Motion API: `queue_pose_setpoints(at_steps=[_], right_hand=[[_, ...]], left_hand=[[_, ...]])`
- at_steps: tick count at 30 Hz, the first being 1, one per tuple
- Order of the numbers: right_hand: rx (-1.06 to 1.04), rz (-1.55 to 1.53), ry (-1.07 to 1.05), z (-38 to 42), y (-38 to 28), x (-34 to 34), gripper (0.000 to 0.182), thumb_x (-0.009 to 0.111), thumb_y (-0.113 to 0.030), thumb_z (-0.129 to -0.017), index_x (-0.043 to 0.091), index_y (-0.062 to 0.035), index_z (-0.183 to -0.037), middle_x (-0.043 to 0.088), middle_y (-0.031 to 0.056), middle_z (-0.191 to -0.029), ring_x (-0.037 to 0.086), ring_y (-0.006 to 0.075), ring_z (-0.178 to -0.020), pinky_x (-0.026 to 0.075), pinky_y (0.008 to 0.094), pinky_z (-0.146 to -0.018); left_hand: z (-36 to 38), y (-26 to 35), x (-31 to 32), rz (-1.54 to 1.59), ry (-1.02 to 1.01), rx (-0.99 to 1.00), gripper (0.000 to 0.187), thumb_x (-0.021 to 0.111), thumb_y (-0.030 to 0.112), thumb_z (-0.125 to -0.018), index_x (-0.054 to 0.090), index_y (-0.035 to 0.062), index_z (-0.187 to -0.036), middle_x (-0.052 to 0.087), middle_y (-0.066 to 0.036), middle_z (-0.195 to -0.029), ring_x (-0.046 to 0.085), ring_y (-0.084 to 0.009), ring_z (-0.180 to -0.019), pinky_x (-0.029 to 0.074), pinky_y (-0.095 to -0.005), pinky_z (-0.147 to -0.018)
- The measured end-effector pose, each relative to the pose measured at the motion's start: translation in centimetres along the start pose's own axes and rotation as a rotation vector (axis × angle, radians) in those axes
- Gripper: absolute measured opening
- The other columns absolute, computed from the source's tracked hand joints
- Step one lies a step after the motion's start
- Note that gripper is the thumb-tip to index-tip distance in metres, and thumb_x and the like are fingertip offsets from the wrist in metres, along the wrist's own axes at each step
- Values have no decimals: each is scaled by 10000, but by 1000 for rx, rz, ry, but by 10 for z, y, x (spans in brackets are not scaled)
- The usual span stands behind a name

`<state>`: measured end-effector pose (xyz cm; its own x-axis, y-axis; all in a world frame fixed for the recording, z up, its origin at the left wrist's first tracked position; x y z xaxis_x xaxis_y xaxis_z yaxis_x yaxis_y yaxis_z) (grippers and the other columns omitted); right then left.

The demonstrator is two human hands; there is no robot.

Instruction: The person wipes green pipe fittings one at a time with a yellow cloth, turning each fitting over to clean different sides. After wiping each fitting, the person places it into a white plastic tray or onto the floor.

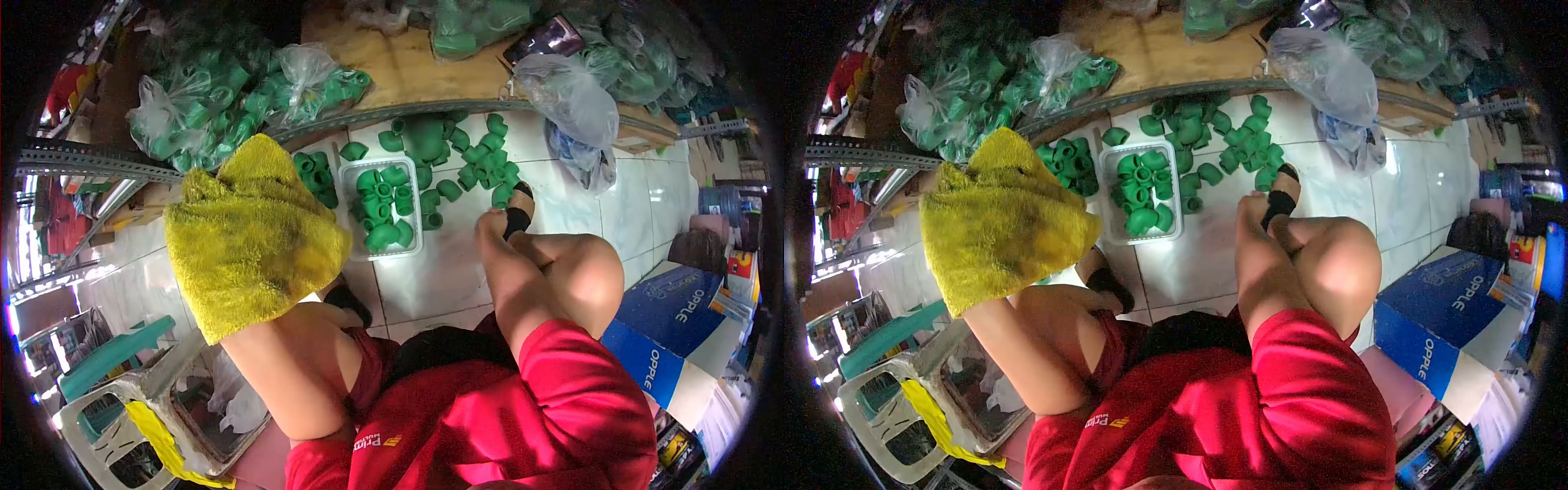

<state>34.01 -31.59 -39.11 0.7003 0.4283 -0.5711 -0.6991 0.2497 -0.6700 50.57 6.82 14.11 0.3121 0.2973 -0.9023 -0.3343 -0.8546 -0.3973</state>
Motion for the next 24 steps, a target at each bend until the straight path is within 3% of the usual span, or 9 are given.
queue_pose_setpoints(at_steps=[1, 3, 4, 6, 9, 15, 19, 21, 24], right_hand=[[-2, -1, 1, 17, -30, -26, 227, 498, -41, -725, 572, -79, -936, 539, 69, -723, 505, 217, -545, 387, 336, -480], [-332, 131, 374, 85, -110, -59, 182, 504, -65, -723, 594, -18, -873, 598, 188, -821, 566, 303, -825, 435, 371, -718], [-334, 133, 373, 89, -125, -69, 182, 504, -65, -723, 594, -18, -873, 598, 188, -821, 566, 303, -825, 435, 371, -718], [-523, 535, 303, 85, -147, -74, 132, 532, -55, -684, 587, -4, -792, 573, 174, -769, 552, 331, -794, 431, 401, -712], [-568, 201, 120, 78, -132, -45, 180, 534, -52, -676, 575, 1, -843, 571, 190, -796, 548, 342, -801, 428, 410, -732], [-537, 164, -94, 126, -128, -13, 256, 521, -58, -694, 564, 1, -939, 582, 193, -896, 554, 354, -855, 441, 416, -753], [-357, 372, -188, 126, -105, -15, 262, 515, -104, -724, 553, -17, -968, 563, 193, -945, 545, 349, -896, 437, 404, -784], [-325, 438, -255, 118, -86, -15, 298, 538, -205, -765, 548, -23, -1000, 545, 211, -978, 532, 342, -937, 428, 401, -811], [-514, 458, -468, 115, -72, -7, 402, 578, -312, -772, 529, -19, -1042, 530, 221, -1021, 530, 333, -949, 427, 395, -820]], left_hand=[[2, 3, -1, 2, 2, 1, 205, 522, 243, -739, 577, 120, -892, 590, -105, -888, 547, -277, -875, 402, -391, -757], [6, 2, 0, 5, 0, 3, 207, 522, 243, -739, 577, 119, -895, 589, -105, -892, 546, -277, -878, 401, -390, -760], [12, 4, -2, 6, -1, 3, 208, 522, 243, -739, 577, 118, -896, 589, -104, -894, 545, -277, -880, 400, -390, -762], [7, 1, 3, 4, -8, 2, 210, 522, 243, -740, 576, 118, -900, 589, -104, -898, 544, -277, -883, 399, -390, -765], [15, 7, -1, -6, -15, 1, 214, 522, 243, -741, 576, 117, -904, 589, -103, -904, 542, -276, -888, 398, -389, -769], [15, 8, 2, -15, -24, 13, 221, 522, 243, -742, 575, 114, -914, 588, -102, -915, 539, -275, -898, 395, -388, -779], [23, 7, 2, -15, -31, 17, 226, 522, 243, -743, 574, 113, -920, 587, -101, -923, 537, -275, -905, 393, -387, -785], [13, 4, 7, -17, -32, 15, 228, 522, 243, -744, 574, 112, -923, 587, -100, -927, 536, -275, -908, 392, -387, -788], [20, 2, 7, -17, -31, 14, 232, 522, 243, -745, 573, 111, -928, 587, -100, -933, 534, -274, -913, 390, -386, -792]])
Point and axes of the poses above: each hand's wrist, its own z-axis away from the middle knuckle, its own x-axis out of the palm, y = z × x, the point moved 2 cm from there along -z, towards the middle knuckle
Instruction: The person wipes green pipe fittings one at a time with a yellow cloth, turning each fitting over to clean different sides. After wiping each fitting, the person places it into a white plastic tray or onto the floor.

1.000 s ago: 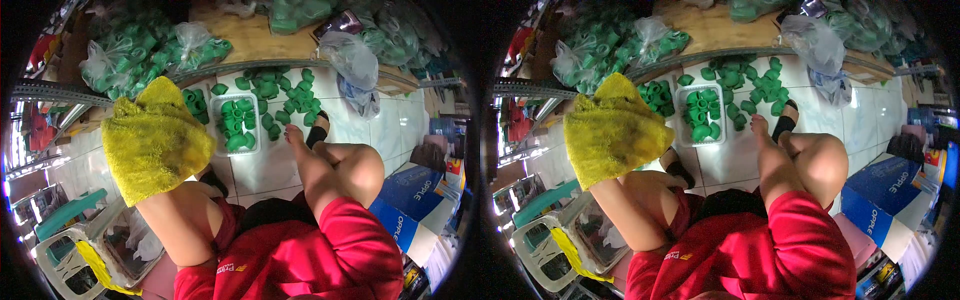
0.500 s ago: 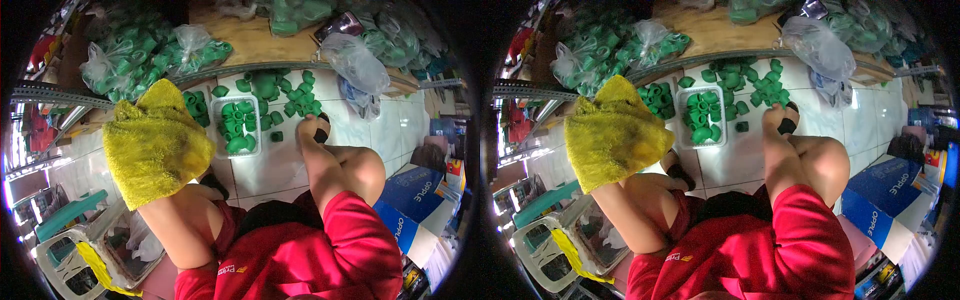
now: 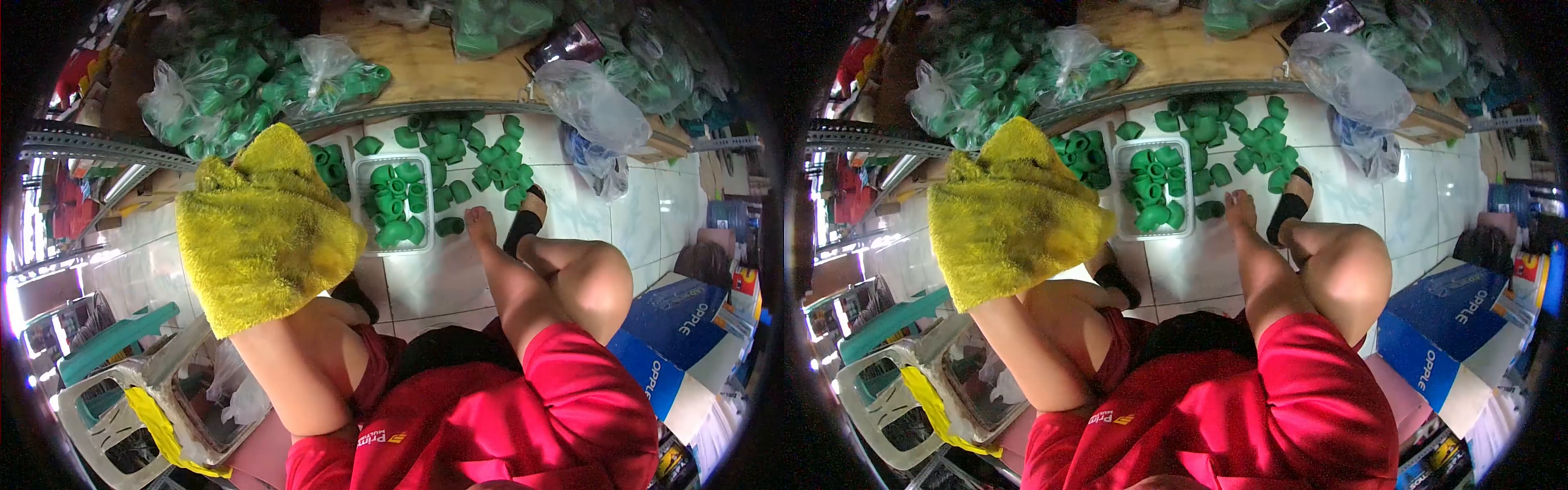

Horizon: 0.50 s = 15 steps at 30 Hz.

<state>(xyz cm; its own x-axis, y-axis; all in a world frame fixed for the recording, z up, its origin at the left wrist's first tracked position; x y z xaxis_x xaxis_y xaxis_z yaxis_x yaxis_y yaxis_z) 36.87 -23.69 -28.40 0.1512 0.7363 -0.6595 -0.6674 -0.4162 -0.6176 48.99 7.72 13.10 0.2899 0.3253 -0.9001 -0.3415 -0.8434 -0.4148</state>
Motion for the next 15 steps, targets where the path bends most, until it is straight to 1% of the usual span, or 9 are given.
queue_pose_setpoints(at_steps=[1, 3, 7, 9, 10, 12, 15], right_hand=[[-2, 0, 0, 2, 3, 3, 402, 578, -312, -772, 529, -19, -1042, 530, 221, -1021, 530, 333, -949, 427, 395, -820], [-129, -8, 61, 13, -4, 6, 514, 651, -425, -721, 539, -17, -1012, 578, 146, -843, 568, 275, -726, 472, 354, -665], [-83, 53, 39, 15, -1, 9, 519, 670, -397, -711, 520, -17, -1032, 581, 136, -828, 568, 250, -699, 470, 346, -634], [49, -9, -172, 14, 4, 8, 584, 691, -393, -691, 481, -22, -1089, 581, 150, -840, 576, 245, -705, 472, 340, -605], [43, -9, -174, 13, 4, 7, 584, 691, -393, -691, 481, -22, -1089, 581, 150, -840, 576, 245, -705, 472, 340, -605], [148, -43, -235, 14, 3, 4, 641, 708, -375, -677, 438, -30, -1144, 580, 158, -840, 579, 234, -676, 472, 330, -562], [129, -3, -249, 16, -5, 4, 647, 715, -359, -675, 428, -33, -1154, 576, 155, -853, 576, 224, -641, 471, 330, -525]], left_hand=[[-3, -1, 1, 0, 1, 0, 233, 522, 243, -745, 573, 110, -930, 586, -99, -935, 533, -274, -915, 390, -386, -794], [-4, -3, 2, -1, 1, -3, 235, 522, 243, -746, 573, 110, -933, 586, -99, -939, 532, -274, -918, 389, -386, -797], [0, -2, -1, -5, 7, -6, 240, 522, 242, -747, 572, 108, -939, 586, -98, -947, 530, -273, -924, 387, -385, -803], [-1, -1, -3, -8, 10, -13, 243, 522, 242, -747, 572, 107, -942, 585, -97, -951, 529, -273, -928, 386, -384, -806], [-2, -3, -3, -10, 12, -17, 244, 522, 242, -747, 572, 107, -944, 585, -97, -953, 528, -273, -929, 385, -384, -808], [-6, 0, -5, -13, 14, -25, 246, 522, 242, -748, 571, 106, -947, 585, -97, -957, 527, -273, -933, 384, -384, -811], [-8, -6, -6, -18, 21, -35, 250, 522, 242, -749, 571, 105, -952, 585, -96, -963, 525, -272, -938, 382, -383, -815]])
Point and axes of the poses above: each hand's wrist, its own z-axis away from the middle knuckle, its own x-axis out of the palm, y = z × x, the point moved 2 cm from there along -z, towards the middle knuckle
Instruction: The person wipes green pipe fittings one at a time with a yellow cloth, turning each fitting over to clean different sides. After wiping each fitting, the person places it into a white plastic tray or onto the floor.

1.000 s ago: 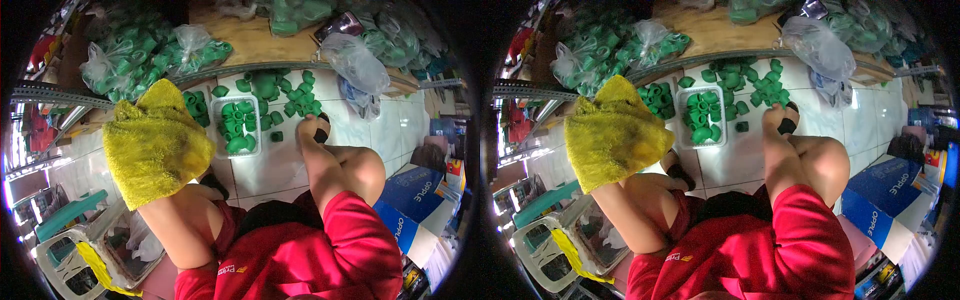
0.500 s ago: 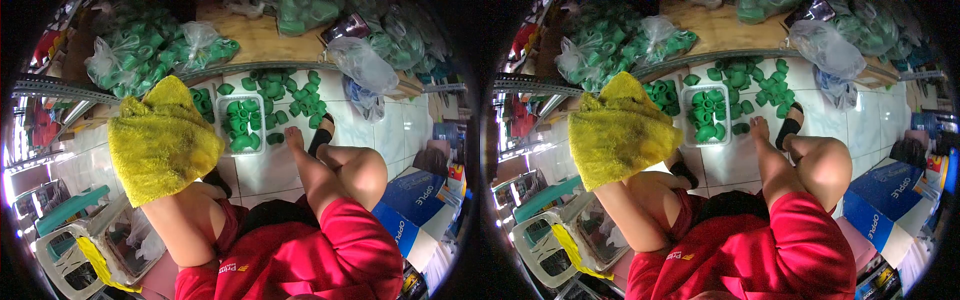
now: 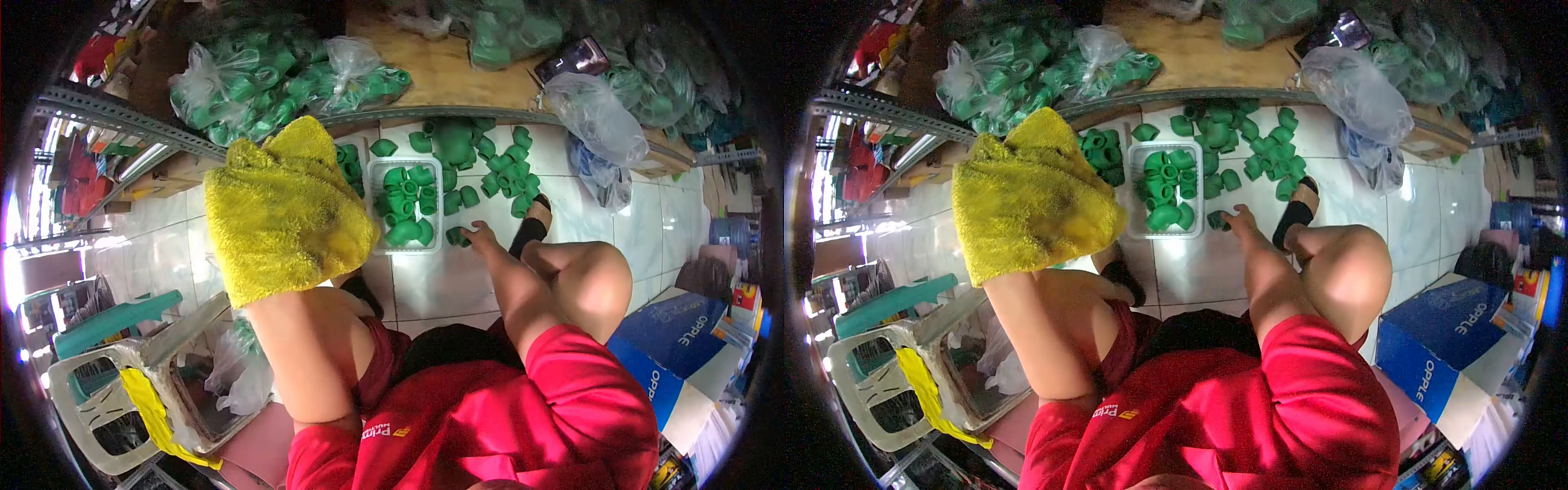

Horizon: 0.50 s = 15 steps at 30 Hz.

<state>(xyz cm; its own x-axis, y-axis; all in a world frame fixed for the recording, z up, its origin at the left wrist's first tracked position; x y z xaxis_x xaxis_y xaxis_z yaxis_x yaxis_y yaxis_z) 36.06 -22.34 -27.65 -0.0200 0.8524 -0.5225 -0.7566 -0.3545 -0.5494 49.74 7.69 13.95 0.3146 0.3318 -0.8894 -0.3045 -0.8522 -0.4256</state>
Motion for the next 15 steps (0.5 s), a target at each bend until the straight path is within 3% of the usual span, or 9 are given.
queue_pose_setpoints(at_steps=[7, 9, 10, 12, 15], right_hand=[[171, -165, -160, 9, -14, 5, 561, 700, -290, -711, 441, -38, -1140, 567, 127, -875, 556, 202, -626, 467, 306, -497], [288, -405, -359, 8, -30, -3, 473, 674, -204, -746, 451, -32, -1125, 568, 99, -861, 551, 188, -664, 474, 308, -516], [277, -402, -358, 7, -38, -13, 473, 674, -204, -746, 451, -32, -1125, 568, 99, -861, 551, 188, -664, 474, 308, -516], [362, -720, -541, 15, -65, -33, 387, 637, -128, -775, 465, -40, -1111, 563, 73, -901, 553, 183, -734, 493, 319, -582], [186, -744, -438, 47, -128, -74, 395, 616, -84, -786, 449, -60, -1143, 549, 58, -955, 550, 178, -783, 499, 297, -641]], left_hand=[[6, 4, -10, -13, 8, -19, 259, 522, 242, -751, 570, 102, -963, 584, -94, -977, 521, -271, -949, 379, -382, -826], [9, 0, -13, -18, 21, -28, 260, 522, 242, -751, 569, 102, -965, 584, -94, -979, 521, -271, -951, 378, -381, -828], [11, 0, -16, -44, 83, -16, 267, 514, 251, -760, 559, 106, -980, 565, -92, -1014, 505, -269, -969, 369, -385, -833], [13, -1, -21, -74, 153, -15, 274, 506, 259, -769, 548, 109, -995, 546, -91, -1048, 489, -267, -987, 359, -390, -838], [12, -1, -24, 75, 83, -54, 269, 508, 262, -761, 550, 110, -979, 545, -81, -1008, 489, -265, -958, 360, -387, -822]])
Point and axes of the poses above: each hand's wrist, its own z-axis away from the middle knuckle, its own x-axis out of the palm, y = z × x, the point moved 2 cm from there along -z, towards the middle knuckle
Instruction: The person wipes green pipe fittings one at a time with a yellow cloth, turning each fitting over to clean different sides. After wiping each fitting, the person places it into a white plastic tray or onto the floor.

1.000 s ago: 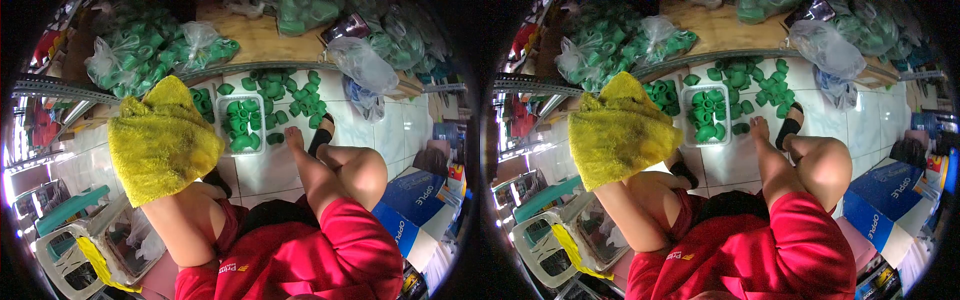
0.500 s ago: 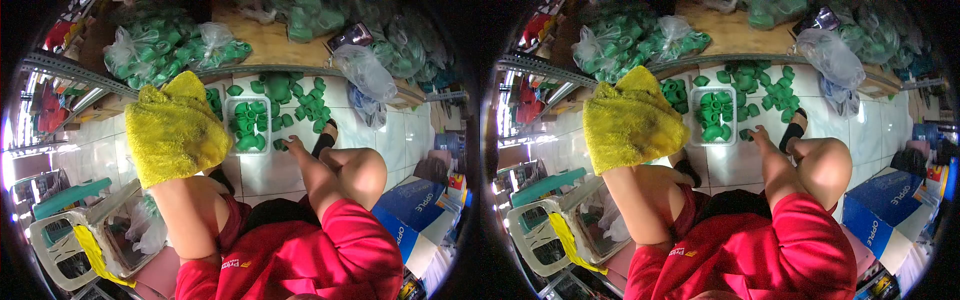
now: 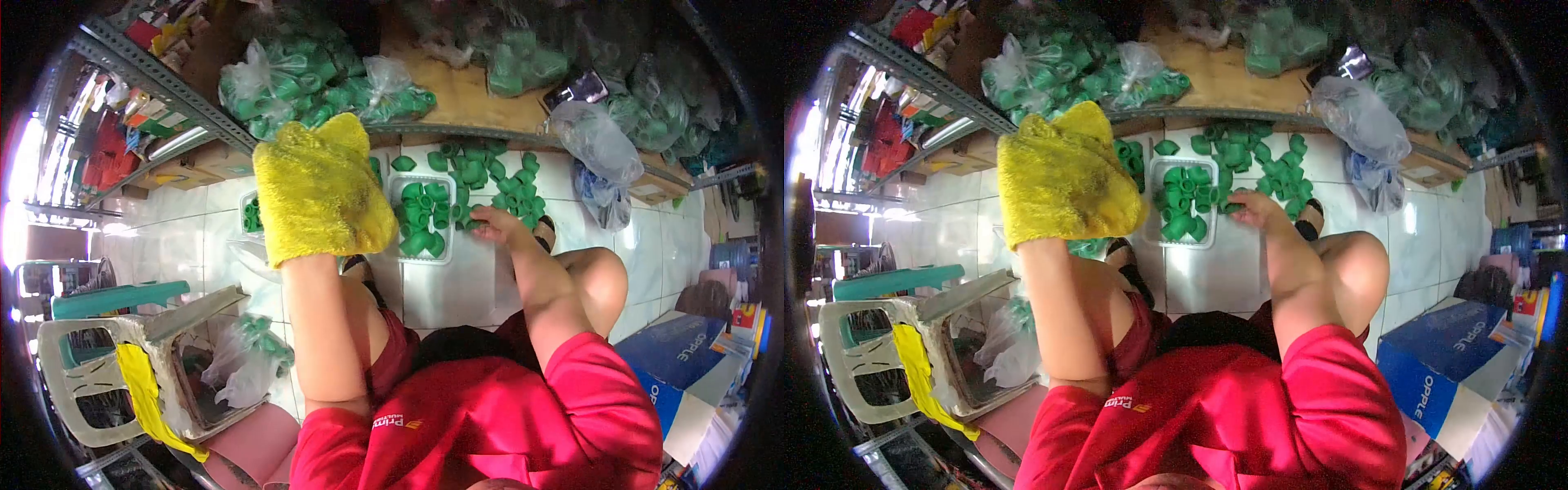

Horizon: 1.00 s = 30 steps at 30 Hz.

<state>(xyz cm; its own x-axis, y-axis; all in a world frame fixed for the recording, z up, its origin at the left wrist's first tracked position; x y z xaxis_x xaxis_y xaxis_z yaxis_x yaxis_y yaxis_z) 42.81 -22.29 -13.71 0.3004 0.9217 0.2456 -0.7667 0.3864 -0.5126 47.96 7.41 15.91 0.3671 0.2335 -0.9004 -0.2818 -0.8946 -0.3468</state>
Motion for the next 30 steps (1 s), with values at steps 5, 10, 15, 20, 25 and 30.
queue_pose_setpoints(at_steps=[5, 10, 15, 20, 25, 30], right_hand=[[-479, 78, -284, 41, -89, 59, 528, 635, -89, -763, 384, -60, -1226, 487, 73, -1096, 526, 163, -886, 465, 263, -739], [-1034, 265, -394, 159, -165, 136, 538, 608, -35, -755, 364, -61, -1234, 444, 66, -1103, 477, 133, -960, 451, 255, -781], [-1348, 576, -297, 231, -164, 177, 519, 596, -34, -752, 391, -73, -1227, 453, 36, -1079, 461, 116, -985, 402, 248, -836], [-1459, 561, -318, 238, -136, 180, 423, 561, -76, -789, 444, -71, -1195, 495, 42, -1073, 465, 154, -1009, 376, 249, -836], [-1033, 244, 65, 103, -122, 114, 331, 522, -144, -846, 473, -46, -1158, 542, 63, -1026, 526, 152, -920, 432, 274, -767], [-440, 330, -253, 82, -67, 121, 318, 586, -202, -812, 544, -67, -1097, 569, 63, -1060, 543, 158, -930, 442, 293, -780]], left_hand=[[-7, 6, -12, 225, -81, -75, 260, 511, 266, -748, 553, 112, -953, 544, -65, -940, 489, -261, -910, 362, -383, -794], [-7, 25, -75, -326, -80, 18, 326, 533, 278, -624, 534, 97, -895, 554, -107, -872, 519, -272, -861, 394, -459, -692], [-9, 50, -23, 412, 10, 44, 285, 519, 258, -701, 515, 79, -922, 541, -91, -864, 515, -265, -820, 413, -428, -695], [-12, 69, -3, 2480, 315, -371, 250, 488, 273, -845, 502, 65, -981, 522, -63, -857, 507, -206, -776, 444, -350, -676], [-9, 69, -12, 2863, 11, -541, 495, 446, 532, -824, 513, 78, -1009, 543, -96, -1014, 527, -253, -916, 442, -390, -811], [-8, 72, -19, 3106, -111, -524, 610, 365, 621, -811, 520, 56, -977, 535, -138, -1035, 504, -314, -954, 389, -420, -894]])
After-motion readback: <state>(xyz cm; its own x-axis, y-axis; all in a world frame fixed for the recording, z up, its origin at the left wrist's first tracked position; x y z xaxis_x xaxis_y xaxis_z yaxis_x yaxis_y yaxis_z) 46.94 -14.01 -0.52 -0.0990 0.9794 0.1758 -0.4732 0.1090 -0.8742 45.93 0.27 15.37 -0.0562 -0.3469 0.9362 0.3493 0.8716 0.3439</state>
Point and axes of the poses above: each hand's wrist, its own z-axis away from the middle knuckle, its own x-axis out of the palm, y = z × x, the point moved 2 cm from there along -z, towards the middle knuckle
